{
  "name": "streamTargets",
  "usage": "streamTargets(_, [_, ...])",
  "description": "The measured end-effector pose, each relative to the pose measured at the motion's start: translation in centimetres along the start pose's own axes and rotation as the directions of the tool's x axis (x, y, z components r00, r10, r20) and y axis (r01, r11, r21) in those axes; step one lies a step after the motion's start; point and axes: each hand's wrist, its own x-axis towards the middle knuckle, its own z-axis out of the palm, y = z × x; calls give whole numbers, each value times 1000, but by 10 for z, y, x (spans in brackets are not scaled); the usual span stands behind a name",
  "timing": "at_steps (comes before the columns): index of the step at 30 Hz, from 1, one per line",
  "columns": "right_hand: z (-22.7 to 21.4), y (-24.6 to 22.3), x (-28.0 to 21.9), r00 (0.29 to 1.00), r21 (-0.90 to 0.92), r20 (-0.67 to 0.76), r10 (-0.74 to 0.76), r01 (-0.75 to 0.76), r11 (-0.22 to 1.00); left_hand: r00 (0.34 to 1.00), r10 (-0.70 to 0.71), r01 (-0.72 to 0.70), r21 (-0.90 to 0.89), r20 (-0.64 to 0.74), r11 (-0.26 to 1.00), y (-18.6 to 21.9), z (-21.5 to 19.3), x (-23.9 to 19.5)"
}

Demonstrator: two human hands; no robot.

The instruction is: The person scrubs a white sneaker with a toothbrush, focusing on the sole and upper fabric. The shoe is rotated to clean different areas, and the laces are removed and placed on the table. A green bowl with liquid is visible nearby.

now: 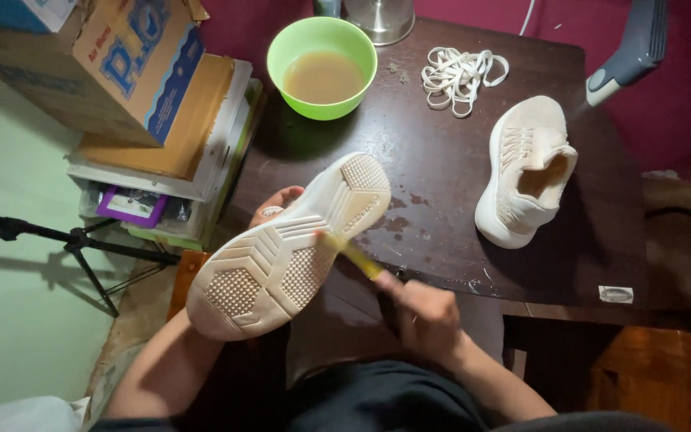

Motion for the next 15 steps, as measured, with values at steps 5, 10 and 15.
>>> streamTargets(5, [-4, 54, -8, 706, 348, -299, 642, -546, 762, 949, 259, -308, 339, 180, 889, 7, -38, 29])
streamTargets(10, [15, 55, -18, 733, 581, 10, 681, -558, 593, 884, 299, -468, 669, 360, 577, 8, -53, 56])
streamTargets(15, [34, 60, -14, 767, 798, 169, 619, -475, 370, 911, 134, -331, 496, 391, 803, 25, -6, -22])
